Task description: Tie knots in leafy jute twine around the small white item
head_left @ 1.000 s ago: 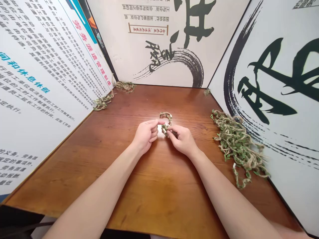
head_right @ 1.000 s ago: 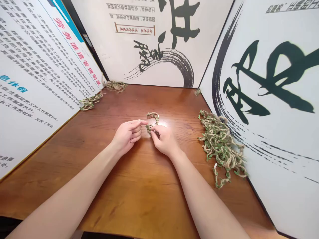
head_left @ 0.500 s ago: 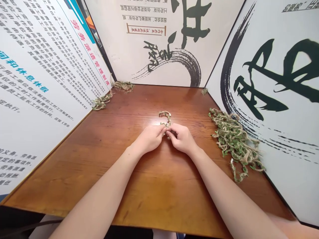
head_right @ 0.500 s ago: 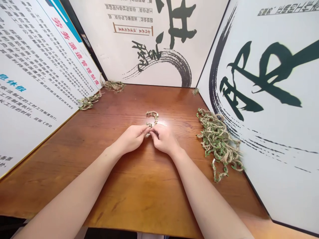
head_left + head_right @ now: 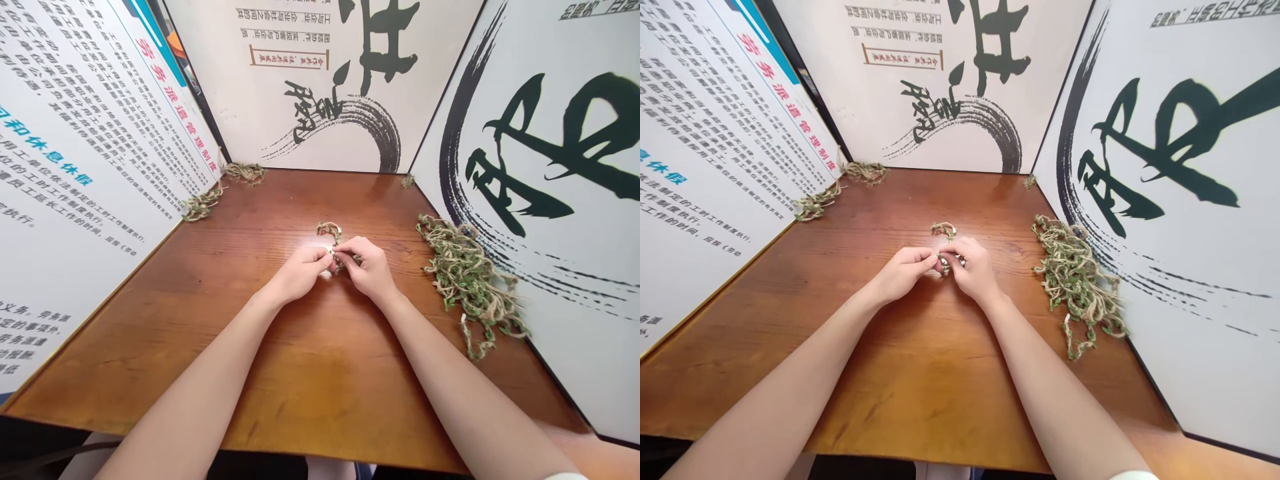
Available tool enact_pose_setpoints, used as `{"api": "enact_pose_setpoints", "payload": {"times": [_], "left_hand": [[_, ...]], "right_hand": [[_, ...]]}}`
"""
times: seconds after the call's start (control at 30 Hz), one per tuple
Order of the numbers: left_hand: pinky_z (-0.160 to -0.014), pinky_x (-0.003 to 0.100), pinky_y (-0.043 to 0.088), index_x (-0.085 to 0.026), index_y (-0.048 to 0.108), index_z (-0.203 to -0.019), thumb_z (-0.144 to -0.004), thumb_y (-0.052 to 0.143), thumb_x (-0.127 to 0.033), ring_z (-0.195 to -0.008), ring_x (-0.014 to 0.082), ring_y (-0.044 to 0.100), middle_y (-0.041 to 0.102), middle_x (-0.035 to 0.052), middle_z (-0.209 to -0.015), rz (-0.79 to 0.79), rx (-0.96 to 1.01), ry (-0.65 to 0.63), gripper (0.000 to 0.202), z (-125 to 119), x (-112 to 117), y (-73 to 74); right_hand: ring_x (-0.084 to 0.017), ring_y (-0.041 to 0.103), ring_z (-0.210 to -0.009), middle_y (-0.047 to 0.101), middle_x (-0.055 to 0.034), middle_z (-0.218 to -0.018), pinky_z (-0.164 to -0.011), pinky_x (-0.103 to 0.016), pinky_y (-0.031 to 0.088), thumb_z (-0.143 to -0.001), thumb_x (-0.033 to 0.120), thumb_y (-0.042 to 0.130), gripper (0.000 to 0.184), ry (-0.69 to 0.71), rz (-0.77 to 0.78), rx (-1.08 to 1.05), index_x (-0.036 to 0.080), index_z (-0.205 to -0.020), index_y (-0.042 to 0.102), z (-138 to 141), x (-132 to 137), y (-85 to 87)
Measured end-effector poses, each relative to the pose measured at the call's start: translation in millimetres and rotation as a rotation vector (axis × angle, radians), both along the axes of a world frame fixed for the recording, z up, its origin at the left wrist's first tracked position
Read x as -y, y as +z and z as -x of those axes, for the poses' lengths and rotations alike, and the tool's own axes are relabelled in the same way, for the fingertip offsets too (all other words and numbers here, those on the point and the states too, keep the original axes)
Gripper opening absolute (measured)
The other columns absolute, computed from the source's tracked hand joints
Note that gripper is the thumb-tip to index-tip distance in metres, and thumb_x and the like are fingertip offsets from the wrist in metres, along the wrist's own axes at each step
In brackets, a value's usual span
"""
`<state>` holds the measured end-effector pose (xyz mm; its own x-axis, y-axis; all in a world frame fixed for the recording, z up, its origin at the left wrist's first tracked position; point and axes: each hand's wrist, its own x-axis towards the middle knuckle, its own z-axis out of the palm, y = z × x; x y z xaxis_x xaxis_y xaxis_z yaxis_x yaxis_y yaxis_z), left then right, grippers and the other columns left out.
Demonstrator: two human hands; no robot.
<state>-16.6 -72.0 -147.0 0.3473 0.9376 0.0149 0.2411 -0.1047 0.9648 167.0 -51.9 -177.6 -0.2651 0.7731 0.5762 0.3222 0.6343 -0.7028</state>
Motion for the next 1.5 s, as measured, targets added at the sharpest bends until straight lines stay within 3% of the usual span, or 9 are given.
{"api": "enact_pose_setpoints", "payload": {"times": [0.1, 0.2, 0.37, 0.53, 0.73, 0.9, 1.2, 1.37, 1.5], "left_hand": [[-0.047, 0.022, 0.018, -0.016, 0.058, -0.07, -0.083, 0.061, -0.044, -0.047, 0.0081, 0.023, 0.029, -0.0038, -0.053, 0.236, 0.212, 0.056, 0.031, -3.6, -0.3, 2.3], [-0.043, 0.02, 0.009, -0.017, 0.054, -0.07, -0.081, 0.064, -0.04, -0.043, 0.0051, 0.011, 0.019, -0.0073, -0.054, 0.399, 0.328, 0.114, 0.027, -6.3, 0.1, 4.8], [-0.04, 0.018, 0.009, -0.016, 0.052, -0.067, -0.083, 0.06, -0.033, -0.04, 0.0041, 0.013, 0.02, -0.0066, -0.052, 0.413, 0.333, 0.135, 0.025, -8.5, -0.6, 2.9], [-0.037, 0.019, 0.01, -0.017, 0.053, -0.065, -0.081, 0.06, -0.035, -0.04, 0.0049, 0.014, 0.02, -0.0062, -0.05, 0.404, 0.309, 0.156, 0.025, -7.7, -2.3, -1.4], [-0.034, 0.021, 0.028, -0.013, 0.062, -0.064, -0.073, 0.063, -0.036, -0.039, 0.0081, 0.033, 0.039, -0.0006, -0.05, 0.37, 0.289, 0.167, 0.025, -4.8, -3.6, 1.5], [-0.033, 0.023, 0.034, -0.012, 0.063, -0.065, -0.066, 0.068, -0.033, -0.037, 0.0099, 0.037, 0.043, -0.0001, -0.048, 0.435, 0.271, 0.183, 0.022, -4.1, -3.8, 5.9], [-0.033, 0.021, 0.037, -0.011, 0.063, -0.07, -0.077, 0.071, -0.033, -0.037, 0.0092, 0.039, 0.045, -0.0008, -0.049, 0.388, 0.32, 0.182, 0.025, -5.1, -1.8, -0.1], [-0.035, 0.019, 0.037, -0.01, 0.061, -0.074, -0.089, 0.064, -0.027, -0.039, 0.0077, 0.038, 0.043, -0.0013, -0.05, 0.474, 0.329, 0.167, 0.023, -4.6, -1.8, 3.7], [-0.032, 0.019, 0.035, -0.014, 0.056, -0.082, -0.097, 0.056, -0.031, -0.036, 0.0087, 0.037, 0.044, -0.0025, -0.05, 0.426, 0.26, 0.152, 0.022, -6.7, -1.3, 4.1]], "right_hand": [[-0.02, 0.068, -0.086, 0.076, -0.0064, -0.09, -0.081, -0.034, 0.051, -0.093, 0.031, 0.063, 0.019, 0.078, 0.182, -0.068, 0.02, -0.094, 0.078, 0.5, -1.7, -0.3], [-0.02, 0.069, -0.084, 0.077, -0.0066, -0.093, -0.078, -0.032, 0.051, -0.091, 0.037, 0.065, 0.022, 0.168, 0.339, -0.083, 0.019, -0.092, 0.078, 0.6, -1.5, 1.1], [-0.014, 0.059, -0.067, 0.072, -0.005, -0.081, -0.065, -0.027, 0.045, -0.091, 0.038, 0.064, 0.025, 0.216, 0.387, -0.058, 0.015, -0.088, 0.075, 1.3, 0.6, 4.5], [-0.014, 0.06, -0.072, 0.07, -0.0035, -0.081, -0.071, -0.026, 0.047, -0.094, 0.032, 0.059, 0.022, 0.227, 0.315, -0.004, 0.015, -0.086, 0.069, 3.0, 3.6, 7.8], [-0.014, 0.06, -0.073, 0.069, -0.0034, -0.081, -0.072, -0.027, 0.047, -0.094, 0.026, 0.058, 0.017, 0.221, 0.235, 0.023, 0.016, -0.084, 0.067, 1.9, 4.7, 7.9], [-0.015, 0.059, -0.073, 0.069, -0.0038, -0.081, -0.071, -0.027, 0.046, -0.093, 0.026, 0.059, 0.016, 0.221, 0.202, 0.036, 0.015, -0.085, 0.067, 1.0, 4.7, 6.1], [-0.015, 0.059, -0.074, 0.068, -0.0048, -0.081, -0.073, -0.028, 0.046, -0.093, 0.029, 0.059, 0.018, 0.226, 0.232, 0.017, 0.015, -0.084, 0.066, -0.7, 2.3, 5.3], [-0.016, 0.058, -0.074, 0.068, -0.0054, -0.08, -0.072, -0.029, 0.045, -0.093, 0.034, 0.058, 0.023, 0.236, 0.26, 0.007, 0.015, -0.082, 0.064, -0.4, 1.7, 4.6], [-0.016, 0.056, -0.072, 0.066, -0.0052, -0.078, -0.072, -0.029, 0.045, -0.092, 0.034, 0.056, 0.023, 0.226, 0.26, 0.035, 0.016, -0.08, 0.061, 0.3, 2.6, 4.9]]}}
